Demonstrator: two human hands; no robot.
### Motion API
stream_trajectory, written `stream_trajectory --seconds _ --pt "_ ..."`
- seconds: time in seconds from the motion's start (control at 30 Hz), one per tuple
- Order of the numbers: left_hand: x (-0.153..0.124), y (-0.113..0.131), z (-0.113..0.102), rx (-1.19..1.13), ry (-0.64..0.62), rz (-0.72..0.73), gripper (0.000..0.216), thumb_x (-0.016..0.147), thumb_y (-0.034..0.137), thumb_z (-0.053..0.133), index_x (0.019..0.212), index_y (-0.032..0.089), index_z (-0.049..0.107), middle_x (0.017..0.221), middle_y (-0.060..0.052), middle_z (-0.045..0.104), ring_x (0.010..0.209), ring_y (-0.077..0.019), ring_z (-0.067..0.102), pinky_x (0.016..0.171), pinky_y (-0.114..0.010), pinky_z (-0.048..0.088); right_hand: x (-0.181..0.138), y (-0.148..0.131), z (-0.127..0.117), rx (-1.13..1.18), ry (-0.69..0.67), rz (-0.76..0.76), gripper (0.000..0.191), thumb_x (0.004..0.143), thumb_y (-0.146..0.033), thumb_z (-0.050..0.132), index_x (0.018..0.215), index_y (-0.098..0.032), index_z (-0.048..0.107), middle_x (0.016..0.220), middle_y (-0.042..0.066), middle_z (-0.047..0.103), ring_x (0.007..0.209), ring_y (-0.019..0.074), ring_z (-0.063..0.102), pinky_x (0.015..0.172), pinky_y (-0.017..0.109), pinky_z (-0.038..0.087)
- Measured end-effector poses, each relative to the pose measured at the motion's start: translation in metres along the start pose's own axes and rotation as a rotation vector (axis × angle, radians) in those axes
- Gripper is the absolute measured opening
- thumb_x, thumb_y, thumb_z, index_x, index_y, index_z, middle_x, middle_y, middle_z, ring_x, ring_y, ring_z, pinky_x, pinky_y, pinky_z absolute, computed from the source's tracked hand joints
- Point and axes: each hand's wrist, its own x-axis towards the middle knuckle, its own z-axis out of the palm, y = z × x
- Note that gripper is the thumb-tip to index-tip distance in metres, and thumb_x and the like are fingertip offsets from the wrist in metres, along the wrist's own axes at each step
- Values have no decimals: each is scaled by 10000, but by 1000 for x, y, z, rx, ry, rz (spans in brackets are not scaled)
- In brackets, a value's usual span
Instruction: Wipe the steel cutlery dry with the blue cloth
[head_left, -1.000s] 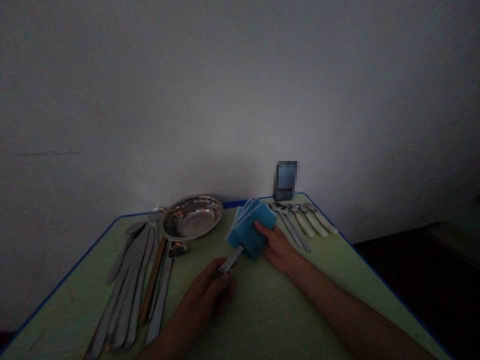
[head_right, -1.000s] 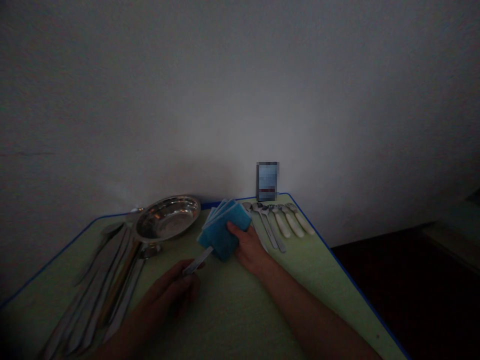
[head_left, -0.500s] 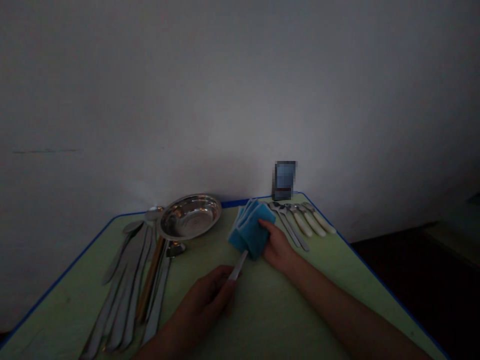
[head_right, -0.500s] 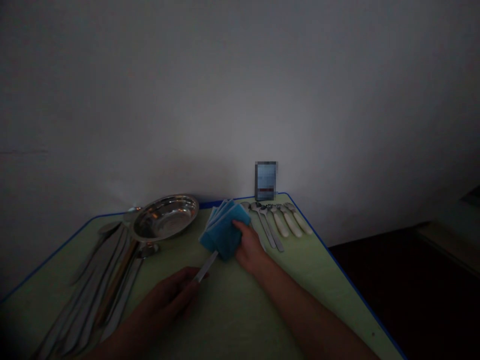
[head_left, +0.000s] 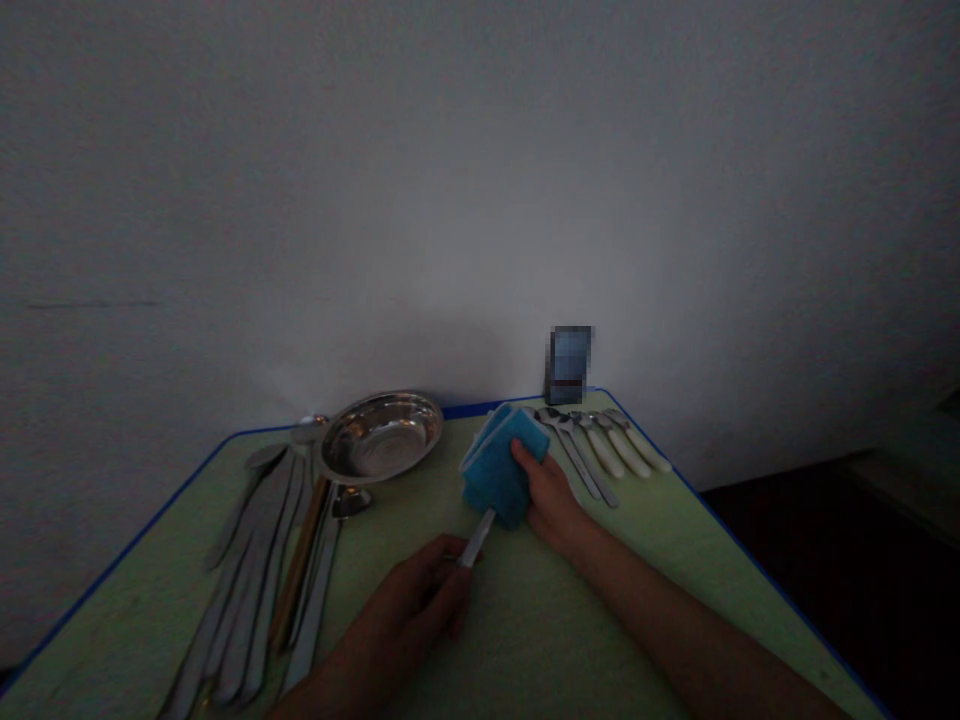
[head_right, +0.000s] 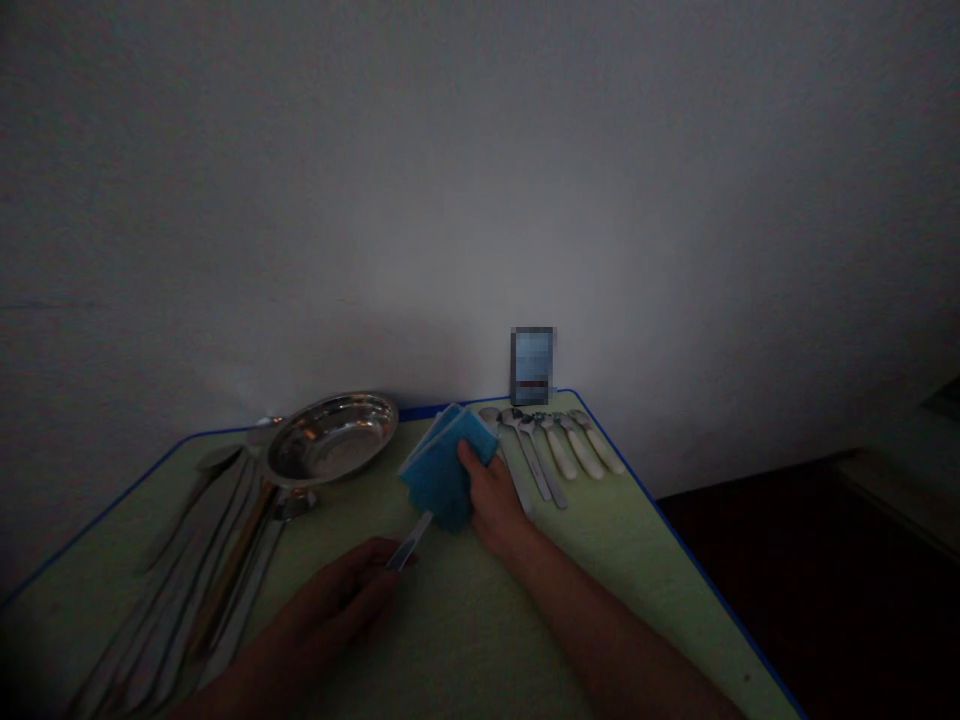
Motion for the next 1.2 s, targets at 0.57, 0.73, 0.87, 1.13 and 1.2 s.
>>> stream_trajectory --seconds 0.57,0.73,0.87,1.13,1.2 --pt "0 1 0 -24 3 -15 243 891 403 373 891 189 488 597 65 434 549 -102 402 505 -192 319 -1 -1 -1 -14 15 17 357 565 -177 696 904 -197 588 784 -10 703 699 172 645 708 331 508" --pt "0 4 0 -22 -5 -12 236 895 404 361 887 194 468 600 65 435 548 -105 410 514 -196 329 -1 -1 0 -11 1 14 368 561 -182 711 908 -210 593 811 -7 704 731 182 647 731 348 504" --pt "1 2 0 -9 -1 -14 221 892 392 373 842 197 463 602 67 433 553 -105 420 526 -196 335 -1 -6 2 39 85 87 239 607 -201 645 841 -199 596 739 -1 699 747 199 645 722 347 503" --pt "0 2 -1 0 -10 10 216 896 384 370 871 196 472 593 67 436 555 -107 421 524 -201 328 2 -6 -1 86 81 192 116 656 -259 545 737 -190 591 666 2 682 714 188 644 717 340 496" --pt "0 2 -1 -18 -8 10 213 898 382 369 896 194 470 590 66 437 559 -109 423 527 -203 330 3 -3 -3 41 28 119 158 641 -221 611 794 -181 608 701 -6 691 696 170 642 734 325 490"
